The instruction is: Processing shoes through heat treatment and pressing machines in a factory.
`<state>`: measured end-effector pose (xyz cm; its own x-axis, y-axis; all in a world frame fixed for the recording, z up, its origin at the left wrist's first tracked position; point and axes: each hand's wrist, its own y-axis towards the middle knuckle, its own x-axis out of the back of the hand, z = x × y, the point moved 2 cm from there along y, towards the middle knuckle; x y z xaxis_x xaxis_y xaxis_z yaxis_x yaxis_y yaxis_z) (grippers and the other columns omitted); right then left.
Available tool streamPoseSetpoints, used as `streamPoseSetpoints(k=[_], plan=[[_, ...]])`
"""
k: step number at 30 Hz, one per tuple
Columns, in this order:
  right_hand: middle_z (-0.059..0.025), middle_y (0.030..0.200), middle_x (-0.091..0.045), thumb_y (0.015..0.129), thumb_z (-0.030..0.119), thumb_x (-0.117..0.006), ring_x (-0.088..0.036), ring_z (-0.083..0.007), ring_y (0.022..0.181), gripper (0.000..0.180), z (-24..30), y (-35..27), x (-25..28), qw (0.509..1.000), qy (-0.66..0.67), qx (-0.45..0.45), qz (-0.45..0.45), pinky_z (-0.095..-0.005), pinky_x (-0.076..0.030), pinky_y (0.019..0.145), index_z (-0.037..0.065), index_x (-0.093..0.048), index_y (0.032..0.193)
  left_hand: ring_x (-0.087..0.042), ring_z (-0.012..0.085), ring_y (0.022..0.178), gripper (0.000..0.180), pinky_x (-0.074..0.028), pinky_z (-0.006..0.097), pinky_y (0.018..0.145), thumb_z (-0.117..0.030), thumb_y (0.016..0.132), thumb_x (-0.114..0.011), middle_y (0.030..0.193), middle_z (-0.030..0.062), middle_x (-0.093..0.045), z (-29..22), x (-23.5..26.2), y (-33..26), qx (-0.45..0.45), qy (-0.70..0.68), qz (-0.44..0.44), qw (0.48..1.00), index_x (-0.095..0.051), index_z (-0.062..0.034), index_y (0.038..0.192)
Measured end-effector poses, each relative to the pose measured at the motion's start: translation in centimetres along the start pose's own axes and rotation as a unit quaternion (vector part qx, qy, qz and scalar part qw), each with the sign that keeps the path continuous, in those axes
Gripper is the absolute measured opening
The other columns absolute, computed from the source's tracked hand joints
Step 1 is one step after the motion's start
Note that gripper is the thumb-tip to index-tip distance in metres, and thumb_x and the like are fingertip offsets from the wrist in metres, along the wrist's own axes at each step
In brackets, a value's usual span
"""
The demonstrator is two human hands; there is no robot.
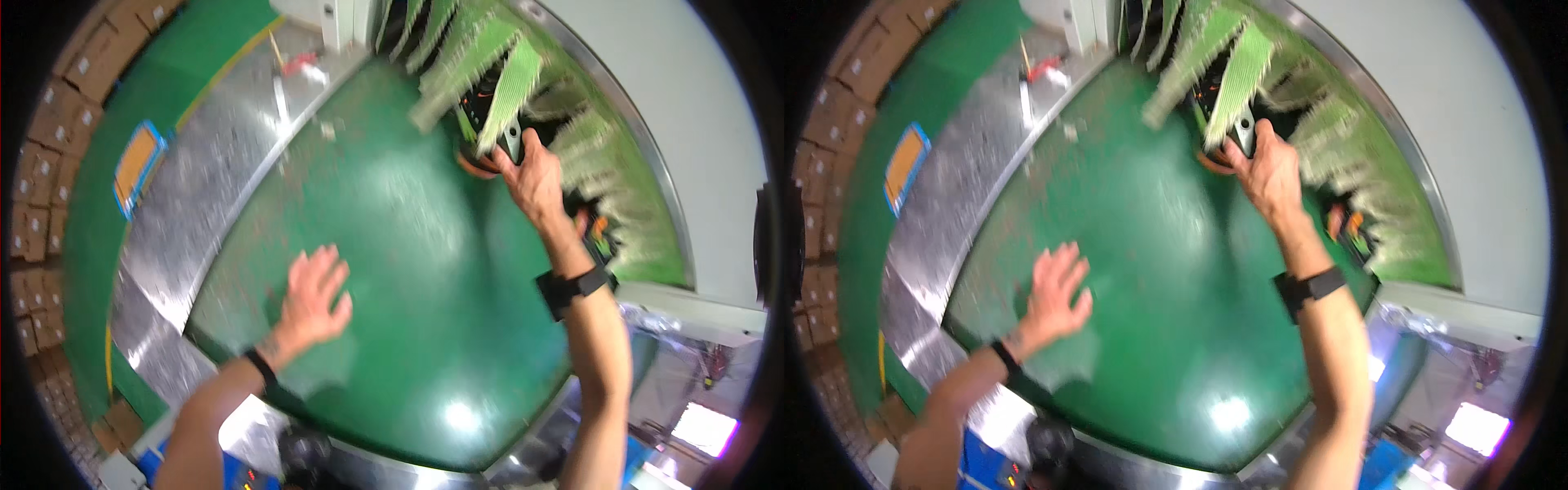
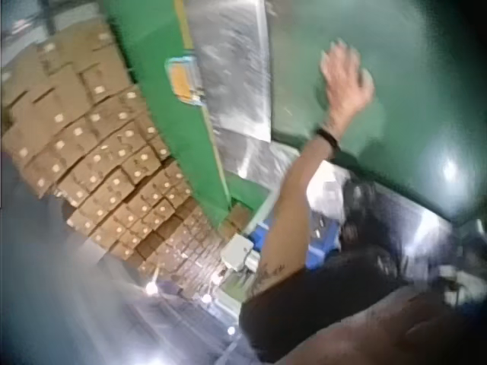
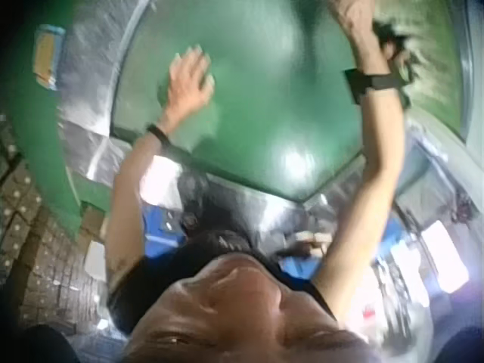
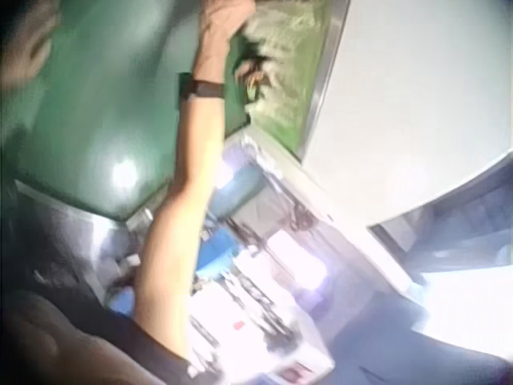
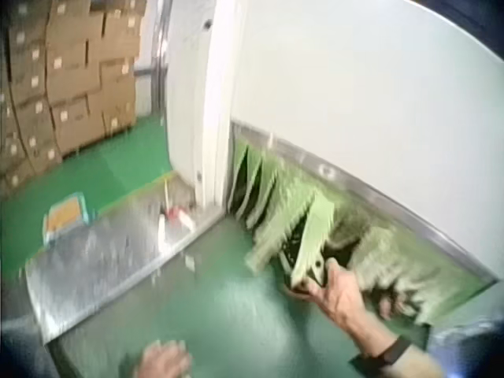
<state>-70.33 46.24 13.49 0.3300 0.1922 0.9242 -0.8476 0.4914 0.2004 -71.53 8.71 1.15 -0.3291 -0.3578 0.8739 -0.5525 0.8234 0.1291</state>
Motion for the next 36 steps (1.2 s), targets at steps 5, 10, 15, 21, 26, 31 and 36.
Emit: streamPoseSetpoints(k=[5, 10, 15, 21, 26, 31, 36], plan=[[-0.0169, 0.071, -0.062, 0.081, 0.029, -0.074, -0.06, -0.0267, 0.063, 0.032, 5.8, -30.6, 3.1, 0.941, 0.22, -0.256, -0.018, -0.0406, -0.049, 0.059, 0.001, -0.059, 0.087, -0.036, 0.0339, 0.137, 0.053, -0.022, 0.051, 0.115, -0.025, 0.079, -0.064, 0.143, 0.0184, -0.043, 0.2, -0.2, -1.0, -0.004, -0.008, -0.012, 1.0, -0.053, -0.0035, 0.126], [-0.0268, 0.108, -0.065, 0.088, 0.028, -0.067, -0.063, -0.0394, 0.095, 0.044, 15.9, -55.2, 13.5, 0.833, 0.134, -0.537, -0.018, -0.0414, -0.051, 0.082, -0.003, -0.06, 0.118, -0.039, 0.0317, 0.136, 0.054, -0.031, 0.046, 0.112, -0.027, 0.085, -0.065, 0.144, 0.0205, -0.041, -3.7, 1.0, -0.4, 0.123, -0.221, 0.095, 0.963, -0.05, 0.0004, 0.129], [-0.011, 0.071, -0.066, 0.079, 0.016, -0.073, -0.057, -0.0086, 0.064, 0.022, 20.7, -65.5, 25.4, 0.776, 0.113, -0.591, -0.188, -0.0298, -0.049, 0.056, -0.004, -0.064, 0.084, -0.03, 0.0315, 0.141, 0.076, -0.032, 0.042, 0.112, -0.028, 0.089, -0.068, 0.15, 0.022, -0.033, -21.3, 6.9, -8.2, 0.084, -0.554, 0.368, 0.742, -0.026, -0.0011, 0.146], [-0.0177, 0.085, -0.066, 0.08, 0.037, -0.076, -0.066, -0.0326, 0.071, 0.043, 25.5, -66.8, 27.5, 0.851, 0.206, -0.425, -0.231, -0.0375, -0.053, 0.064, 0.002, -0.061, 0.1, -0.037, 0.0316, 0.136, 0.092, -0.036, 0.043, 0.111, -0.042, 0.087, -0.064, 0.152, 0.02, -0.029, -37.4, 11.4, -18.1, 0.007, -0.742, 0.492, 0.456, -0.012, -0.0035, 0.152], [-0.0251, 0.12, -0.059, 0.09, 0.023, -0.06, -0.059, -0.0429, 0.107, 0.073, 29.8, -76.3, 28.3, 0.764, 0.411, -0.33, -0.372, -0.0407, -0.047, 0.094, 0.004, -0.02, 0.147, -0.051, 0.0274, 0.125, 0.078, -0.045, 0.044, 0.103, -0.049, 0.09, -0.057, 0.145, 0.0164, -0.04, -44.4, 14.6, -27.4, -0.089, -0.692, 0.526, 0.487, -0.03, -0.0024, 0.147], [-0.0107, 0.124, -0.058, 0.083, 0.017, -0.074, -0.054, -0.0166, 0.112, 0.066, 31.3, -92.3, 27.9, 0.667, 0.45, -0.393, -0.446, -0.0326, -0.043, 0.1, 0.001, -0.041, 0.138, -0.053, 0.0258, 0.121, 0.073, -0.043, 0.041, 0.104, -0.039, 0.089, -0.061, 0.136, 0.0131, -0.049, -51.9, 11.7, -42.1, -0.092, -0.564, 0.634, 0.521, -0.033, -0.0025, 0.145], [-0.0123, 0.129, -0.055, 0.08, 0.006, -0.067, -0.055, -0.0229, 0.118, 0.06, 37.1, -111.0, 26.3, 0.441, 0.514, -0.391, -0.623, -0.0394, -0.043, 0.104, -0.001, -0.044, 0.135, -0.034, 0.0293, 0.139, 0.079, -0.029, 0.044, 0.114, -0.028, 0.092, -0.062, 0.154, 0.0201, -0.026, -59.9, 9.1, -57.6, -0.174, -0.439, 0.722, 0.505, -0.016, 0.0021, 0.149]])
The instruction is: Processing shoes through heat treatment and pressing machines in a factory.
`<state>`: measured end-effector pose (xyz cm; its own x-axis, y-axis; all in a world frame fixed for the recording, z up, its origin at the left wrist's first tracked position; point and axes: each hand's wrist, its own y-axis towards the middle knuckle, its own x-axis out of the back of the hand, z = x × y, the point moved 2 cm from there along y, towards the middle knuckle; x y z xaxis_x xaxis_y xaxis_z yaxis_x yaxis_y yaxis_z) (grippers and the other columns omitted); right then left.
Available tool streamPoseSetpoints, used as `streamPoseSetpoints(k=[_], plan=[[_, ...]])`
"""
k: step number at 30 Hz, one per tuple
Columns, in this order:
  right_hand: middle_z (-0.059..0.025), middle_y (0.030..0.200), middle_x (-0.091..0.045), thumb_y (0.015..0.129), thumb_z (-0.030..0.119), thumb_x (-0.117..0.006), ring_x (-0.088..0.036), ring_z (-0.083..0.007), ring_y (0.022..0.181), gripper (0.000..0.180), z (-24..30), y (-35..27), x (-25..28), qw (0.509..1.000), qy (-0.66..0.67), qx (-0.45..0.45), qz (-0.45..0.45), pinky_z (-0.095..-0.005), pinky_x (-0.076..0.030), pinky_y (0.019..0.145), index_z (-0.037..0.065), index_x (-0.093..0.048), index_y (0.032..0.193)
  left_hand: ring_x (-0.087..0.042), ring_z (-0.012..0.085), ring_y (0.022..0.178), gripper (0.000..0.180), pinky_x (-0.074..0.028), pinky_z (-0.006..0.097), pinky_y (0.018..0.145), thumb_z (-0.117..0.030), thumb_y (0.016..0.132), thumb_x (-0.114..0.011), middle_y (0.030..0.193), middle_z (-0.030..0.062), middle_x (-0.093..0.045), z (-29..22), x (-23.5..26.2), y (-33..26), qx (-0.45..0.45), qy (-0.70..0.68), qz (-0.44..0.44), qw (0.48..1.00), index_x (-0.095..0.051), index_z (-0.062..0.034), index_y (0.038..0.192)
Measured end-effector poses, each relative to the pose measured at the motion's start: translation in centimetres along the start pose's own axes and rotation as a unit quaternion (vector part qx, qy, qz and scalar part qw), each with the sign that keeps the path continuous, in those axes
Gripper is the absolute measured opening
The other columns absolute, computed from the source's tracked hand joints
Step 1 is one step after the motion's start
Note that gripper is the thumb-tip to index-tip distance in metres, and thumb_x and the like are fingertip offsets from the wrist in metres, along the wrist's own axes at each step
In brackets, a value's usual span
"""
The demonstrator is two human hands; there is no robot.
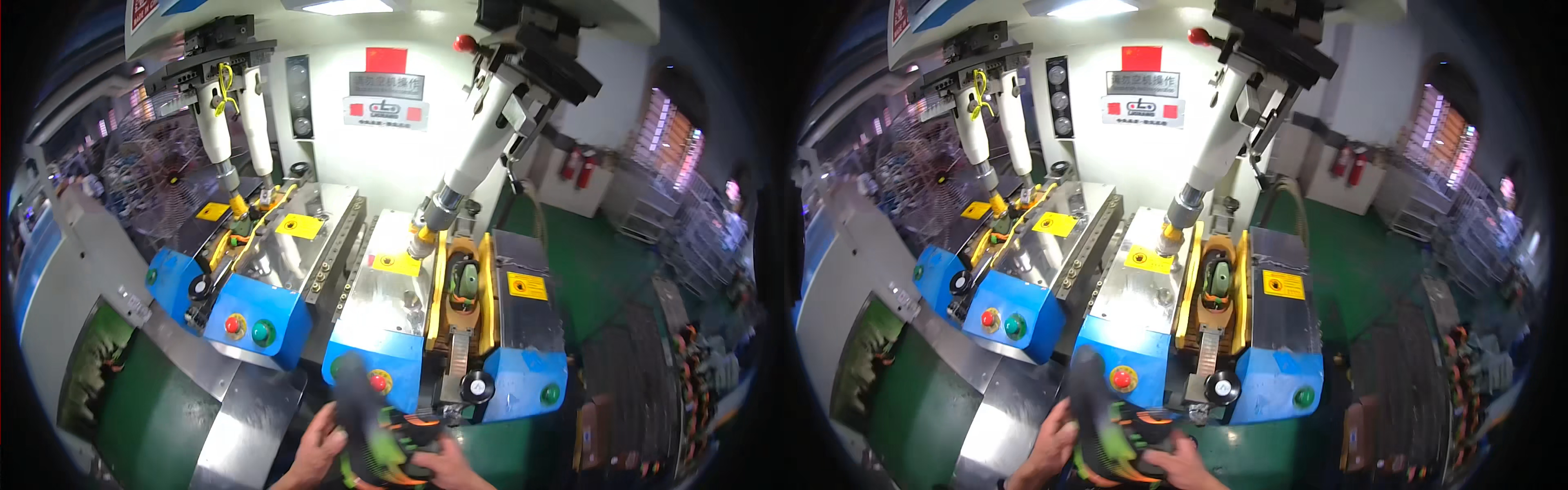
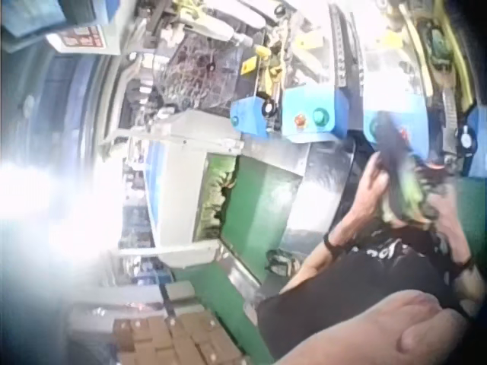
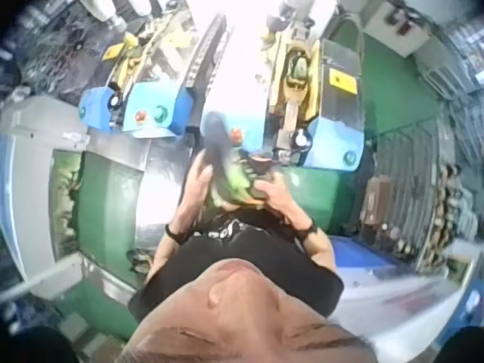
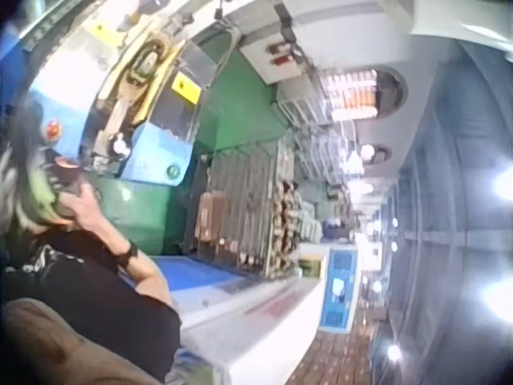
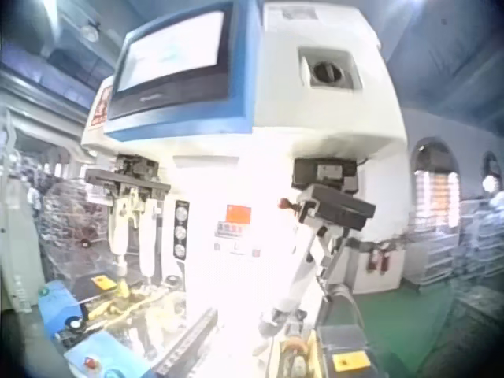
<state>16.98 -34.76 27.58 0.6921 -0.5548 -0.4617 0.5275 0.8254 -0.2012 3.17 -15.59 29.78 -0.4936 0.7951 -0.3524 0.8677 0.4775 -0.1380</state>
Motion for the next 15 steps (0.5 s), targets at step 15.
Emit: streamPoseSetpoints(k=[15], plan=[[-0.0148, 0.139, -0.045, 0.077, -0.004, -0.06, -0.047, -0.0273, 0.124, 0.07, 9.0, -10.5, 14.9, 0.891, 0.049, 0.199, -0.405, -0.0399, -0.04, 0.104, 0.001, -0.035, 0.142, -0.064, 0.0381, 0.094, 0.046, -0.051, 0.042, 0.081, -0.009, 0.07, -0.063, 0.099, 0.0237, -0.063, 7.2, -22.1, 42.9, -0.104, 0.363, -0.082, 0.922, -0.051, 0.0051, 0.112]])
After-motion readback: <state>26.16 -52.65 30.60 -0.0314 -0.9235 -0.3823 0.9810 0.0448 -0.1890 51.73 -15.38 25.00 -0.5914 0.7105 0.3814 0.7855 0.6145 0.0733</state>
